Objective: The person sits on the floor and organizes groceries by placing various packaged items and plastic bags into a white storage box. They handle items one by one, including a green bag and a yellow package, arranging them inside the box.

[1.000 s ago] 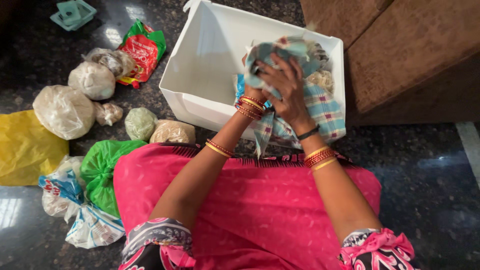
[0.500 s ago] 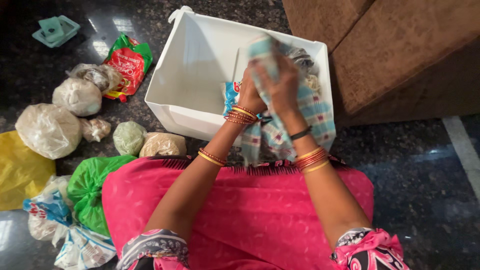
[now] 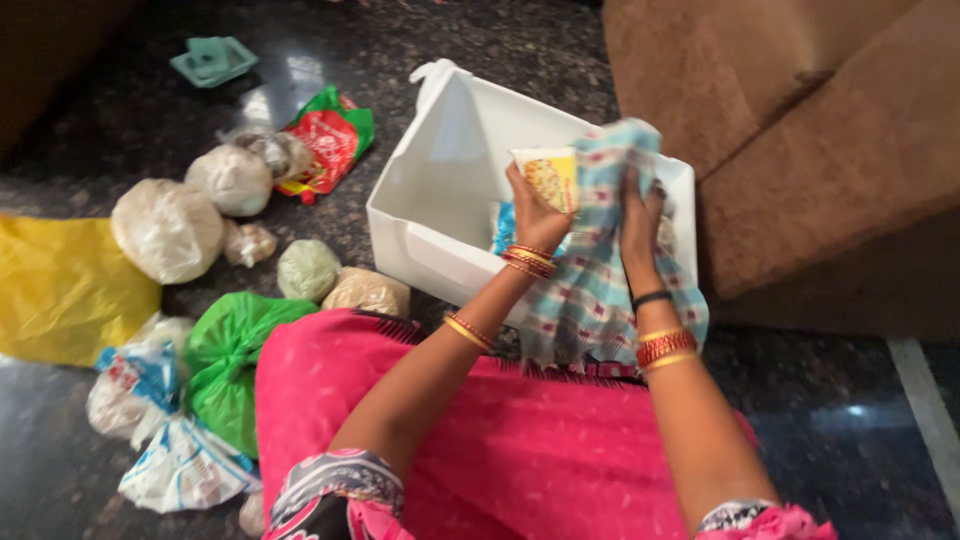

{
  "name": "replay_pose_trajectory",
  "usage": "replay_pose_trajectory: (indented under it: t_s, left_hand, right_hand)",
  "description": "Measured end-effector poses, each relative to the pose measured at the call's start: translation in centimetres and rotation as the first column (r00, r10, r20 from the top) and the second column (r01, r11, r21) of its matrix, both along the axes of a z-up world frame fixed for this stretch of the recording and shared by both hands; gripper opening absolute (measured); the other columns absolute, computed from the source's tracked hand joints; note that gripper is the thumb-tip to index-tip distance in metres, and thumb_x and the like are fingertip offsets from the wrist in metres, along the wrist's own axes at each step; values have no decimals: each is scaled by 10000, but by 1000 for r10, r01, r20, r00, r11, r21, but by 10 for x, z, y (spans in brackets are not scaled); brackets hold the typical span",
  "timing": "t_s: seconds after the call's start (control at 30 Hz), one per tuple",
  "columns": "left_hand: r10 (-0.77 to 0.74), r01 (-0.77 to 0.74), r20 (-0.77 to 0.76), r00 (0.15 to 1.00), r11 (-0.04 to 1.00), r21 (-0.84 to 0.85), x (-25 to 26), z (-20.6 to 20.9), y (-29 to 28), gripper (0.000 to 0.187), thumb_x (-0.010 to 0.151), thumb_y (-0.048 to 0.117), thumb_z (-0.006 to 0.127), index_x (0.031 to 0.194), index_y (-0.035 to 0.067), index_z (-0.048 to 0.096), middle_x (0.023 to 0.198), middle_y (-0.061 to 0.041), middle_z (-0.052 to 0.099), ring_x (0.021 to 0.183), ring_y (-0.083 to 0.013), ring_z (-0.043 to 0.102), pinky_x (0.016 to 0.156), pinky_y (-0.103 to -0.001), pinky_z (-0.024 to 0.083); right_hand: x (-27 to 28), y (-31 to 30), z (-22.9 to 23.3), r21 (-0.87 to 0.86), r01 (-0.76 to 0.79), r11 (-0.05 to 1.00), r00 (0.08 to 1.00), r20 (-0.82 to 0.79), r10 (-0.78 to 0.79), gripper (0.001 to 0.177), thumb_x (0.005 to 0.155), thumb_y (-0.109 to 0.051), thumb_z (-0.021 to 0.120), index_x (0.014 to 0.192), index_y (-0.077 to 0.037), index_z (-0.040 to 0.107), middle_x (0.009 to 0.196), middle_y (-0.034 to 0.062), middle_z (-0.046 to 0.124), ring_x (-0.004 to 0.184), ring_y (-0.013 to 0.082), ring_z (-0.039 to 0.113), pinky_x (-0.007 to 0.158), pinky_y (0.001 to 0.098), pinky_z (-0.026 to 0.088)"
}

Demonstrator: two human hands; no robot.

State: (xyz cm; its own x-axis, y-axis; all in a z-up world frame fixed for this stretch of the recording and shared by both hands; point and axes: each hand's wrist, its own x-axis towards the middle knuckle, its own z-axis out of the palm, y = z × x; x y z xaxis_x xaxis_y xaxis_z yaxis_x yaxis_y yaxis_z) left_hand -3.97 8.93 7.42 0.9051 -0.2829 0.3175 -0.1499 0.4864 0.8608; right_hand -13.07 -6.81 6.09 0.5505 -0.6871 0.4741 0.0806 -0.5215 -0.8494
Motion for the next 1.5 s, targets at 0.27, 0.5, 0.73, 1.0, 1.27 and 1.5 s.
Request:
replay_pose_trajectory:
  t_s: [0.27,0.5,0.73,1.0,1.27,1.5]
  left_hand:
    - [-50,62,-146,988,995,76,11,-34,-19,1016,505,67,960,1237,-12,259,1144,-203,584,998,-266,666,867,-340,589]
    - [-290,274,-82,953,948,-162,20,-60,-51,1035,609,259,938,1250,-22,175,1172,-185,587,1035,-251,683,878,-343,600]
    - [-242,230,-4,970,916,329,16,-63,-51,1130,798,609,802,1496,-111,282,1391,-283,389,1299,-401,491,1104,-424,437]
    - [-221,114,437,872,959,258,6,-42,-28,929,805,526,800,1581,121,490,1455,-232,564,1372,-336,534,1238,-434,430]
    - [-476,476,-77,876,830,290,8,-7,-6,962,660,515,850,1433,87,470,1079,-137,700,894,-235,729,703,-348,615]
    - [-670,670,-20,742,741,51,5,-21,-17,841,799,406,879,1462,90,469,1192,-148,729,1055,-234,730,834,-348,621]
  right_hand:
    - [-26,-80,-110,443,-192,876,972,-38,232,360,1064,-342,572,1131,-15,708,940,37,711,797,163,641,711,299,482]
    - [-34,-47,-80,470,-272,840,923,-121,366,222,921,-202,679,1094,-68,713,932,-8,679,762,113,607,660,247,460]
    - [-33,-13,-40,402,-346,848,935,69,349,323,852,-50,800,1159,-28,704,1073,18,692,966,150,657,904,259,527]
    - [-27,28,-10,142,49,989,993,100,-63,462,627,86,804,1075,29,706,1058,54,732,938,194,692,817,349,602]
    - [-53,-19,-50,-45,32,998,986,166,-24,233,799,16,706,1027,56,735,1017,102,745,918,235,705,815,366,584]
    - [-49,-61,-97,301,-4,953,995,97,-27,265,844,-25,694,1099,46,697,1081,113,712,976,237,683,856,376,571]
